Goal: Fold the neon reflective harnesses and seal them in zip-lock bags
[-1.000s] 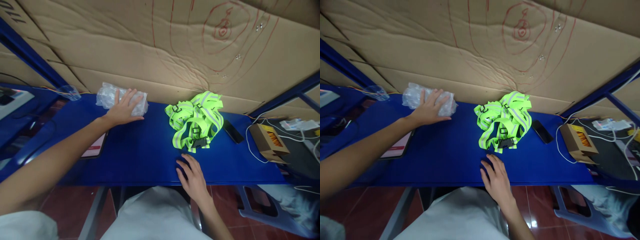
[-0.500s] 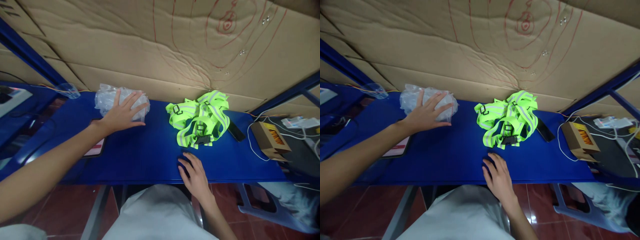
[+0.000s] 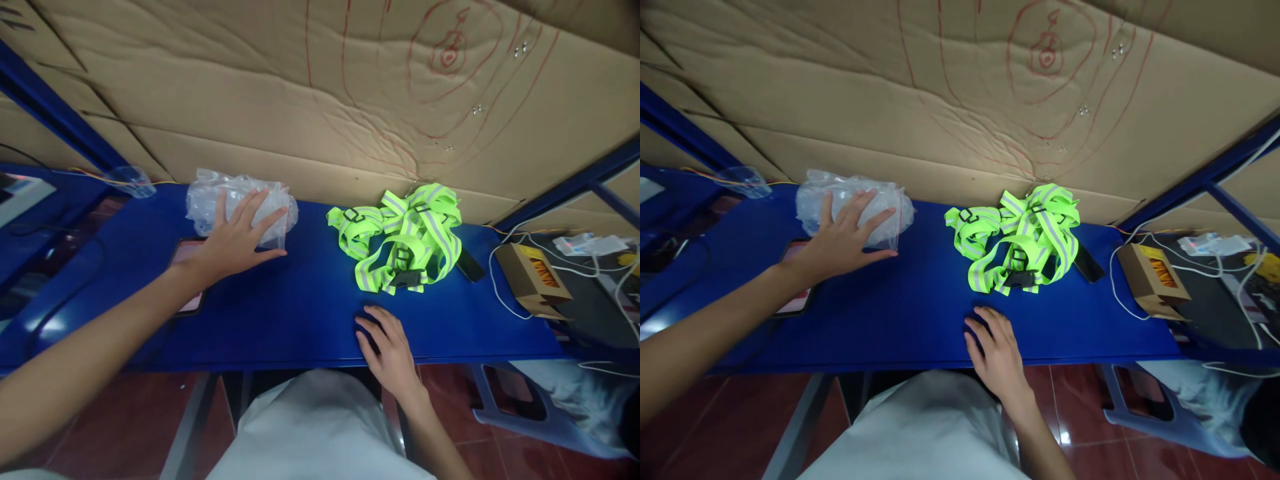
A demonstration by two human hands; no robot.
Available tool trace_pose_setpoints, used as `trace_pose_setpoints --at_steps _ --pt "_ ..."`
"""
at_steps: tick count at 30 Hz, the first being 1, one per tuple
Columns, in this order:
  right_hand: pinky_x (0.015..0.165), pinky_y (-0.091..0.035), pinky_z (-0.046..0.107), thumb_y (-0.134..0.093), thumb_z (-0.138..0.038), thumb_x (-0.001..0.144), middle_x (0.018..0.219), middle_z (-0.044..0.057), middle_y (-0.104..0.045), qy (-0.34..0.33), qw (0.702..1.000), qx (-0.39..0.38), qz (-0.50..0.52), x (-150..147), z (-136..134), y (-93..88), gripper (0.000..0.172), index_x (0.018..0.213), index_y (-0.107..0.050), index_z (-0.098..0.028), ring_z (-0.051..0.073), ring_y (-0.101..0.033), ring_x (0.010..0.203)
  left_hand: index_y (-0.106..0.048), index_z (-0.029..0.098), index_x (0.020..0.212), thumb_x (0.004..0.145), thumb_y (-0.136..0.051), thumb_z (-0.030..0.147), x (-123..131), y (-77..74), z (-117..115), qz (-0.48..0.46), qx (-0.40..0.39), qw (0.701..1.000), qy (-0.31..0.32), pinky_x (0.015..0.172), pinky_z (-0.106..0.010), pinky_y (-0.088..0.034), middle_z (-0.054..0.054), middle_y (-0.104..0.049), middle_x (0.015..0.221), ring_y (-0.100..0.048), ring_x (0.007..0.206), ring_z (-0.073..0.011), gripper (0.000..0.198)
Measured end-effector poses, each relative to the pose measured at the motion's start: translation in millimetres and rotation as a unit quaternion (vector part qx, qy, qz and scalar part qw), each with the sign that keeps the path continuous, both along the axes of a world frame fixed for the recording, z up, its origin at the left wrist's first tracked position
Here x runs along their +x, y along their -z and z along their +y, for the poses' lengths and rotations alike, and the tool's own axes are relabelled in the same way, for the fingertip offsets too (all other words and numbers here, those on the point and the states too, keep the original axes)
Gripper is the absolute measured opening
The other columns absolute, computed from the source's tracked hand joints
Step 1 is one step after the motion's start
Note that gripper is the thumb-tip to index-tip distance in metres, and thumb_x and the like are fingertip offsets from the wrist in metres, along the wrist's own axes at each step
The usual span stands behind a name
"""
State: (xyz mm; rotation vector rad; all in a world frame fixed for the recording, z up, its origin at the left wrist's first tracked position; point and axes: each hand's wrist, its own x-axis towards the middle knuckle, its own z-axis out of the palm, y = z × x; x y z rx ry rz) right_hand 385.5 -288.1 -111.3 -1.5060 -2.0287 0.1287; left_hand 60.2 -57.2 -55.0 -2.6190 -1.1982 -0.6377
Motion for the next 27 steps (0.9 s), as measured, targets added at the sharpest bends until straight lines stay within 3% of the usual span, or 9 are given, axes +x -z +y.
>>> trace_pose_setpoints --at_steps 2,4,6,9,12,15,20,23,27 --pt "0.108 -0.055 0.048 -0.062 -0.022 0.102 0.138 0.010 -0.063 0.034 0.997 0.049 0.059 13.8 5.8 -8.0 0.031 0.132 -0.065 -0.028 0.027 -0.062 0.130 -0.041 0.024 0.160 0.102 -0.058 0.059 4.1 -2.1 -9.0 0.025 0.025 0.999 -0.004 0.127 -0.075 -0.009 -0.017 -0.020 0.176 -0.025 0.161 -0.0410 0.070" --pt "0.111 -0.054 0.050 -0.064 -0.026 0.100 0.137 0.013 -0.061 0.117 0.982 0.113 0.091 39.5 20.8 -21.9 0.031 0.132 -0.065 -0.028 0.028 -0.061 0.132 -0.045 0.024 0.158 0.102 -0.061 0.052 10.8 -5.4 -19.6 0.036 0.042 0.998 0.005 0.129 -0.071 -0.011 -0.020 -0.025 0.174 -0.028 0.161 -0.0399 0.065" --pt "0.116 -0.049 0.058 -0.070 -0.041 0.096 0.151 0.018 -0.049 0.196 0.971 0.128 0.058 73.2 43.8 -37.9 0.053 0.144 -0.057 -0.025 0.035 -0.049 0.146 -0.045 0.025 0.158 0.103 -0.061 0.046 20.3 -8.2 -30.8 0.036 0.048 0.998 0.017 0.130 -0.069 -0.013 -0.021 -0.030 0.171 -0.032 0.159 -0.0398 0.062" --pt "0.117 -0.043 0.067 -0.079 -0.064 0.082 0.169 0.029 -0.022 0.254 0.965 0.052 -0.030 118.2 80.7 -53.9 0.106 0.164 -0.031 -0.016 0.048 -0.034 0.156 -0.045 0.025 0.159 0.103 -0.059 0.040 38.9 -6.6 -46.6 0.031 0.033 0.998 0.033 0.127 -0.070 -0.021 -0.023 -0.031 0.170 -0.037 0.157 -0.0408 0.059" --pt "0.113 -0.046 0.067 -0.080 -0.073 0.076 0.175 0.028 -0.005 0.228 0.967 -0.090 -0.076 132.9 105.1 -51.5 0.126 0.170 -0.016 -0.020 0.052 -0.030 0.157 -0.047 0.024 0.158 0.103 -0.059 0.035 59.7 4.1 -58.4 0.029 -0.008 0.998 0.062 0.124 -0.067 -0.032 -0.024 -0.033 0.169 -0.040 0.154 -0.0413 0.058" --pt "0.111 -0.047 0.068 -0.072 -0.078 0.080 0.177 0.022 -0.009 0.189 0.962 -0.172 -0.098 118.9 115.3 -36.8 0.113 0.169 -0.023 -0.027 0.051 -0.036 0.154 -0.050 0.025 0.156 0.102 -0.058 0.030 77.8 17.8 -66.3 0.041 -0.051 0.993 0.094 0.122 -0.064 -0.037 -0.022 -0.036 0.168 -0.042 0.153 -0.0391 0.054" --pt "0.104 -0.049 0.066 -0.058 -0.061 0.097 0.158 0.023 -0.049 0.198 0.970 -0.085 -0.114 92.6 123.4 -22.1 0.064 0.143 -0.057 -0.017 0.049 -0.054 0.136 -0.052 0.026 0.154 0.104 -0.053 0.027 97.7 29.1 -73.4 0.048 -0.112 0.985 0.119 0.117 -0.059 -0.044 -0.017 -0.043 0.164 -0.051 0.144 -0.0356 0.050" --pt "0.098 -0.053 0.057 -0.060 -0.058 0.097 0.135 0.022 -0.065 0.161 0.980 -0.064 -0.102 88.1 124.3 -22.3 0.053 0.128 -0.061 -0.015 0.043 -0.062 0.121 -0.051 0.025 0.153 0.104 -0.053 0.029 107.0 29.3 -68.2 0.017 -0.138 0.983 0.122 0.115 -0.057 -0.046 -0.016 -0.045 0.162 -0.051 0.143 -0.0354 0.050" --pt "0.087 -0.057 0.048 -0.064 -0.058 0.096 0.108 0.017 -0.071 0.126 0.989 -0.034 -0.076 73.0 109.7 -19.2 0.046 0.113 -0.062 -0.016 0.037 -0.068 0.104 -0.045 0.023 0.155 0.099 -0.060 0.035 121.0 29.9 -42.6 -0.113 -0.187 0.973 0.069 0.117 -0.064 -0.043 -0.020 -0.037 0.165 -0.039 0.153 -0.0407 0.059"
